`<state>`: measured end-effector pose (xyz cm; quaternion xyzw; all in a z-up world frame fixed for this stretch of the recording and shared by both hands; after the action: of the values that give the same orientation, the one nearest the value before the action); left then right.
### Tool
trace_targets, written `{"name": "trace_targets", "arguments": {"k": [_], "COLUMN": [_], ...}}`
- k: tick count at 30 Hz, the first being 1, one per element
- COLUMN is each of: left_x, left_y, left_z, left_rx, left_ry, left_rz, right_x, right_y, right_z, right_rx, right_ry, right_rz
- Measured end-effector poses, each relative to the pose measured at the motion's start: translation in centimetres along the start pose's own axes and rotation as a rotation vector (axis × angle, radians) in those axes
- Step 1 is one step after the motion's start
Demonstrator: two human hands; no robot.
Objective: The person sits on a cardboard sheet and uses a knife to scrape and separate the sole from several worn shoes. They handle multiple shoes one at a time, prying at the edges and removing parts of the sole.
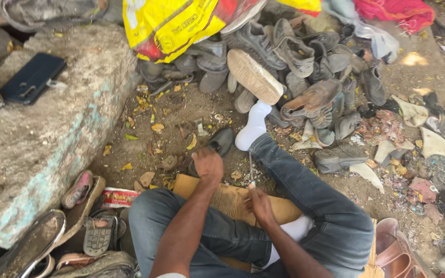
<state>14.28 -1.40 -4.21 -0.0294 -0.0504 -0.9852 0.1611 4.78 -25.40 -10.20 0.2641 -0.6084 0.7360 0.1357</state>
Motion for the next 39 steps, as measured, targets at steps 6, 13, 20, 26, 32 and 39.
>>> {"name": "trace_targets", "arguments": {"k": [6,13,20,26,32,39], "left_x": [0.3,1.5,1.3,0.8,-0.1,0.6], "left_y": [2.8,4.0,4.1,2.5,2.5,2.8], "left_z": [-2.9,-2.9,-1.6,-0.1,-1.0,-1.3], "left_rx": [0.174,0.214,0.288,0.376,0.342,0.399], "left_ry": [-0.010,-0.033,-0.066,-0.101,-0.285,-0.209], "left_rz": [-0.356,-0.593,-0.609,-0.410,-0.288,-0.347], "right_x": [2.6,6.7,3.6,1.3,0.0,-4.4], "right_y": [-2.8,-7.3,-4.3,-6.2,-9.8,-11.9], "right_z": [-0.5,-0.3,0.5,2.4,1.4,-1.9], "right_rx": [0.016,0.053,0.140,0.847,1.081,1.166], "right_ry": [0.014,0.112,0.201,0.258,0.105,0.016], "right_rz": [0.161,0.185,0.312,0.417,0.255,0.281]}}
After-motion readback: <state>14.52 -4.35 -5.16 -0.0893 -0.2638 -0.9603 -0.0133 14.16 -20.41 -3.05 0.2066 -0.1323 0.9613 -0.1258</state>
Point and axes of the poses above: each hand's wrist, its own x-axis away from the middle knuckle, its own z-axis out of the back of the hand, y = z × x, the point moved 8 cm from there along -x, towards the middle knuckle, and after that the axes turned 2 degrees about -y, right-handed, at the moved point
